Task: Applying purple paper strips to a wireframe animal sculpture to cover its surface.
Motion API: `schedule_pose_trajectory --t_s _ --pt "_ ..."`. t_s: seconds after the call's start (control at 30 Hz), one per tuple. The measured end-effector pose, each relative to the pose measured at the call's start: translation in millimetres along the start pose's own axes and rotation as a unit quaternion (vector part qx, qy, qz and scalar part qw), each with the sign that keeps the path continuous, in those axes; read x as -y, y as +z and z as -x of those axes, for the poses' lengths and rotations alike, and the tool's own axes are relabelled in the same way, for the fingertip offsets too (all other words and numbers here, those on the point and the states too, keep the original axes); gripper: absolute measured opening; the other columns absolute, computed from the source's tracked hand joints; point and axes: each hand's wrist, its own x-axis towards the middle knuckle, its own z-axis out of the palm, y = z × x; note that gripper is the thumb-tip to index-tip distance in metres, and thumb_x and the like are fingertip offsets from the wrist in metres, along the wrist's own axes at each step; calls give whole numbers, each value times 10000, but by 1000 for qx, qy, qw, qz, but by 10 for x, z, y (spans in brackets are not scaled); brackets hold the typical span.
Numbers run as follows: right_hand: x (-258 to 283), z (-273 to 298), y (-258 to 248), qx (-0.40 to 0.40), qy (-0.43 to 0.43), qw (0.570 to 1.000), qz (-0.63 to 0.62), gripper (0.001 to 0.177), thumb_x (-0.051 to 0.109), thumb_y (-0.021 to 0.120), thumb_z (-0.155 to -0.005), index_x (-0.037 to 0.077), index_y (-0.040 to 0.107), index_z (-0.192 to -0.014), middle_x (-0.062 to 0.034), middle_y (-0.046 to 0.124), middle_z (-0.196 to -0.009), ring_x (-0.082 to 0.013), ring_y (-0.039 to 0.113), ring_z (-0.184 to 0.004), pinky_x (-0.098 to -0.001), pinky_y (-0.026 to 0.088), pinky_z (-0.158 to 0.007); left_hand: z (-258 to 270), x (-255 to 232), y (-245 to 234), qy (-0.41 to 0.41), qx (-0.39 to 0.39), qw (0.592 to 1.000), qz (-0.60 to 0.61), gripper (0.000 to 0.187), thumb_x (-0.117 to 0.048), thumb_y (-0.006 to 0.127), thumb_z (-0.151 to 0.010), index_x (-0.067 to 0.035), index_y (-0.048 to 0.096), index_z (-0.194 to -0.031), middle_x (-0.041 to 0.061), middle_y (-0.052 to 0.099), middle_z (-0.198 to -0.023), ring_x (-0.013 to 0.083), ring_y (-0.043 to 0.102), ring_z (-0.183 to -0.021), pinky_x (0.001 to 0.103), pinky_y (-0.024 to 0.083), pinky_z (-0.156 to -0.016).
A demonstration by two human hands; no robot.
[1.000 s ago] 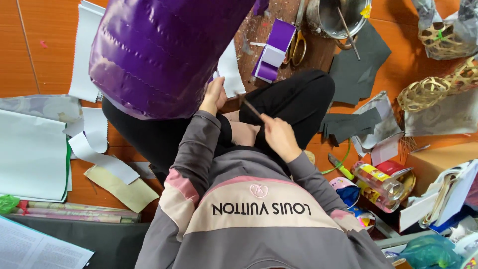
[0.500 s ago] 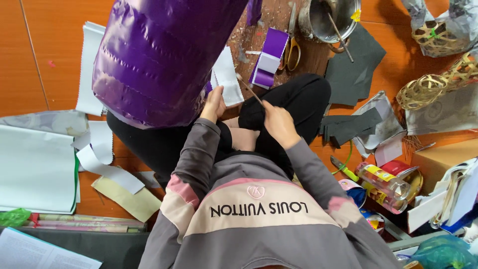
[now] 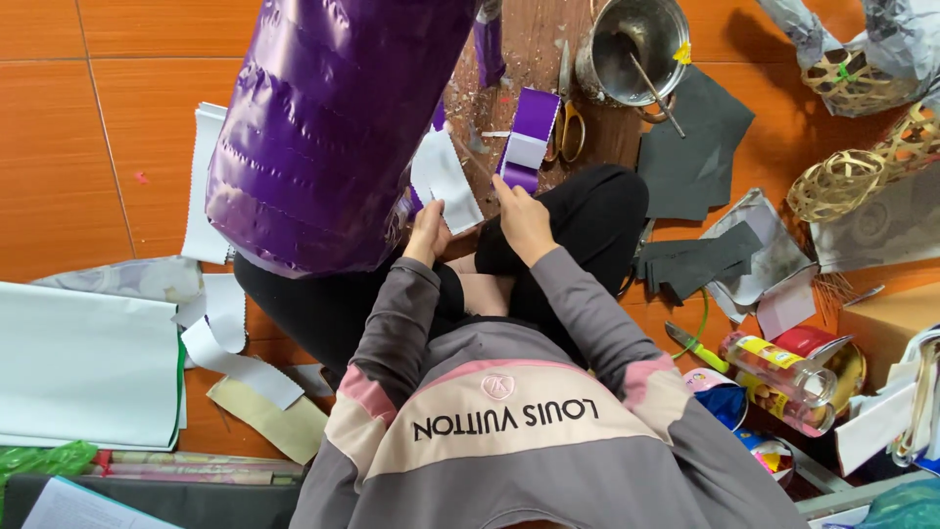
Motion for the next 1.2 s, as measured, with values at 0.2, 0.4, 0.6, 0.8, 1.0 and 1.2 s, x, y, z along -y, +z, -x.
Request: schedule_pose_trajectory --t_s 0.2,0.4,0.6,0.8,1.0,1.2 --pt "-4 65 -120 -12 -36 998 51 389 176 585 -804 338 591 -1158 38 554 -722 -222 646 -492 -342 555 -464 723 -451 365 -10 -15 1000 0 752 -180 586 -911 138 182 -1459 403 98 -1517 499 106 -1425 663 146 -1100" --pt "302 -188 -116 -66 -44 996 37 387 118 549 -832 338 573 -1150 49 541 -785 -217 655 -558 -314 549 -519 -423 225 -212 -12 2 1000 -22 767 -219 581 -945 133 155 -1476 444 63 -1497 573 99 -1401 720 143 -1062" --pt "-430 -251 -334 71 82 994 -22 343 106 458 -876 296 573 -1139 -12 659 -744 -286 714 -665 -432 583 -587 -452 254 -266 -11 6 1000 -17 722 -222 578 -955 109 197 -1472 429 118 -1491 566 154 -1396 702 197 -1047" --pt "-1805 -358 -761 -35 230 973 -3 210 186 542 -936 240 588 -1134 -154 685 -745 -409 705 -716 -497 548 -631 -54 -62 38 52 58 997 -5 432 -234 680 -900 30 541 -1212 78 419 -996 149 437 -656 320 466 -531" --pt "-936 -520 -1488 -130 -12 991 29 759 182 797 -639 172 583 -1368 -218 490 -1306 -373 510 -1135 -523 454 -748 487 -493 471 83 180 968 156 468 -175 480 -976 27 423 -1394 155 551 -1344 232 565 -1180 357 472 -1029" --pt "-166 -434 -1494 -342 -262 894 -123 107 145 781 -810 174 693 -862 -92 625 -1317 -299 565 -1223 -459 359 -1055 1336 -864 826 93 212 971 58 492 -245 571 -1007 -36 397 -1417 92 604 -1173 196 662 -887 363 591 -767"
